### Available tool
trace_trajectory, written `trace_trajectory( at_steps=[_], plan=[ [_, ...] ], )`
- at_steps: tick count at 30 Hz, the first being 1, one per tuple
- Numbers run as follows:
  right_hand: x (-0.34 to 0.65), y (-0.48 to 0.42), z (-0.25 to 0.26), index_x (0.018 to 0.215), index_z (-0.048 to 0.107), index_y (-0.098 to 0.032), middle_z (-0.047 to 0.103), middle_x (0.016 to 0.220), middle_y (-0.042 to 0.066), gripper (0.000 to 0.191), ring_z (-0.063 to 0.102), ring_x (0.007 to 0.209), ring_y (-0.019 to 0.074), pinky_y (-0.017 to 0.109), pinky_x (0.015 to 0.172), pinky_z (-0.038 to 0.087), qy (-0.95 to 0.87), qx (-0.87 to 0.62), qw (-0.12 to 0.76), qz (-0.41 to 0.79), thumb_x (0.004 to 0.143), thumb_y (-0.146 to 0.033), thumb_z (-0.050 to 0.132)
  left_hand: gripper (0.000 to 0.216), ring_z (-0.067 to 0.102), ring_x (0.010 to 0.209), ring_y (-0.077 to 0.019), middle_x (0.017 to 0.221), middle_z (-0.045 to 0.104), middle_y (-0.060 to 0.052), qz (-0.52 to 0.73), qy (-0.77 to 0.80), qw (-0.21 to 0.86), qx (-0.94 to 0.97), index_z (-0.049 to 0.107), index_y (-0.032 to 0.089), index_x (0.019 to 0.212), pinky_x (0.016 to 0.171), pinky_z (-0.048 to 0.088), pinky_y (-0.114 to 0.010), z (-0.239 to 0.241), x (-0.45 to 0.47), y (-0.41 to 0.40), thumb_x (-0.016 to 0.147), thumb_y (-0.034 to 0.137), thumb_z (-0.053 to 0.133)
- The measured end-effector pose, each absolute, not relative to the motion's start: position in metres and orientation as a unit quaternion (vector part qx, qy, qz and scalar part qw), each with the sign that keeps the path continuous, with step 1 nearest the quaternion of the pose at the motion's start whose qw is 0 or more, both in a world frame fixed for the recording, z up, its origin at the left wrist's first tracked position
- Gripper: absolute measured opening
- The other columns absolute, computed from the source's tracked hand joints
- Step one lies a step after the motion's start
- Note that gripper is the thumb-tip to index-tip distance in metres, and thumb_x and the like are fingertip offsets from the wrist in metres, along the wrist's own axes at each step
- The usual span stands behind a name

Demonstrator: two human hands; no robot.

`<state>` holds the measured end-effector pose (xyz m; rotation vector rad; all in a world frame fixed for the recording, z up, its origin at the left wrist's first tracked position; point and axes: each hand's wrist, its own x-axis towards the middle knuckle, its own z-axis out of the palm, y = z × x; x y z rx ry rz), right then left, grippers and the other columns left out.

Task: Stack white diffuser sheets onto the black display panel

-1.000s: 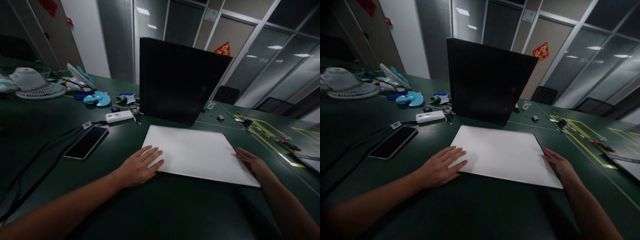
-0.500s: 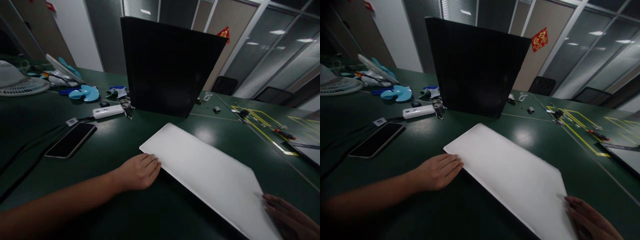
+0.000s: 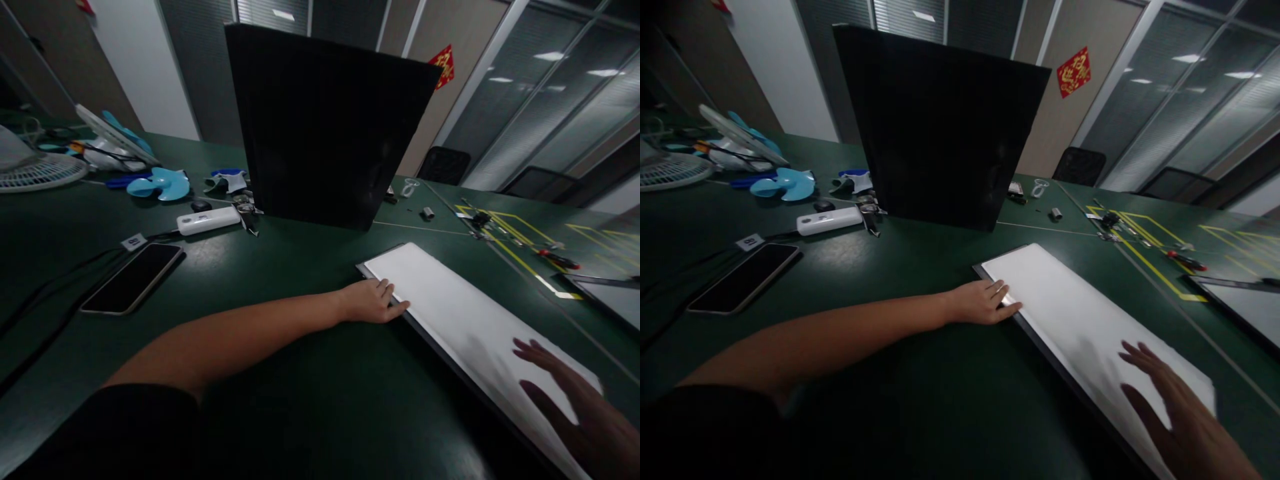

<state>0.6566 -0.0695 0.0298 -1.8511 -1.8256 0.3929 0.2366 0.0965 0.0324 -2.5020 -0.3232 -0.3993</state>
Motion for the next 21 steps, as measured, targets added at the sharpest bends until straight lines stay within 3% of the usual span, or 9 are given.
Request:
trace_trajectory(
  at_steps=[2,4,7,11,13,15,18,21],
  plan=[
    [0.632,-0.051,0.031,0.148,0.051,-0.06,0.04,0.165,-0.008,0.061,0.027,0.157,0.0311,0.059,0.132,0.016,-0.749,-0.624,0.203,0.094,0.088,-0.056,0.06,0.048,0.074,0.116,-0.0306,0.128,0.073,-0.026,-0.136,-0.108,0.295,-0.94,0.052,0.023,0.155,0.084,0.058,-0.038,0.028,0.264,0.108,0.109,0.016,0.045],
    [0.619,-0.032,0.025,0.159,0.043,-0.051,0.03,0.17,-0.007,0.064,0.017,0.159,0.0308,0.062,0.13,0.01,-0.777,-0.605,0.149,0.085,0.095,-0.057,0.049,0.053,0.072,0.121,-0.0301,0.132,0.071,-0.026,-0.114,-0.104,0.291,-0.944,0.045,0.027,0.161,0.085,0.057,-0.038,0.024,0.289,0.117,0.109,0.013,0.04],
    [0.619,-0.006,0.008,0.165,0.038,-0.04,0.021,0.173,-0.002,0.067,0.009,0.16,0.0322,0.068,0.127,0.009,-0.769,-0.627,0.083,0.094,0.101,-0.058,0.036,0.053,0.066,0.13,-0.0302,0.14,0.067,-0.023,-0.109,-0.098,0.283,-0.948,0.046,0.03,0.16,0.086,0.057,-0.039,0.021,0.319,0.126,0.11,0.014,0.038],
    [0.635,0.016,-0.008,0.166,0.037,-0.039,0.02,0.173,-0.001,0.065,0.012,0.16,0.0335,0.071,0.124,0.012,-0.764,-0.64,0.05,0.057,0.104,-0.06,0.028,0.051,0.051,0.145,-0.0376,0.169,0.038,-0.015,-0.13,-0.095,0.264,-0.951,0.052,0.035,0.155,0.08,0.059,-0.042,0.023,0.337,0.131,0.109,0.018,0.041],
    [0.643,0.024,-0.009,0.166,0.036,-0.039,0.021,0.173,0.0,0.065,0.014,0.159,0.0349,0.072,0.122,0.015,-0.766,-0.64,0.048,0.041,0.105,-0.059,0.025,0.052,0.051,0.143,-0.0414,0.172,0.032,-0.012,-0.138,-0.1,0.245,-0.954,0.054,0.039,0.153,0.078,0.058,-0.044,0.025,0.34,0.132,0.107,0.018,0.046],
    [0.651,0.034,-0.007,0.166,0.036,-0.04,0.023,0.172,0.002,0.065,0.018,0.158,0.0372,0.075,0.12,0.018,-0.76,-0.648,0.046,0.03,0.105,-0.06,0.022,0.053,0.056,0.138,-0.0415,0.165,0.044,-0.013,-0.137,-0.114,0.229,-0.957,0.055,0.042,0.152,0.081,0.057,-0.046,0.025,0.342,0.131,0.105,0.018,0.048],
    [0.661,0.054,-0.003,0.165,0.038,-0.039,0.026,0.171,0.005,0.07,0.021,0.156,0.0427,0.081,0.114,0.021,-0.733,-0.679,0.032,0.034,0.103,-0.065,0.019,0.053,0.065,0.126,-0.0388,0.14,0.068,-0.015,-0.126,-0.141,0.223,-0.956,0.055,0.043,0.151,0.086,0.054,-0.051,0.022,0.338,0.123,0.105,0.019,0.049],
    [0.667,0.077,0.002,0.166,0.038,-0.036,0.025,0.172,0.008,0.075,0.02,0.156,0.0449,0.084,0.11,0.022,-0.704,-0.708,0.015,0.047,0.102,-0.067,0.014,0.052,0.067,0.119,-0.043,0.136,0.07,-0.017,-0.102,-0.183,0.198,-0.958,0.052,0.046,0.152,0.087,0.051,-0.063,0.022,0.321,0.104,0.105,0.025,0.049]
  ],
)
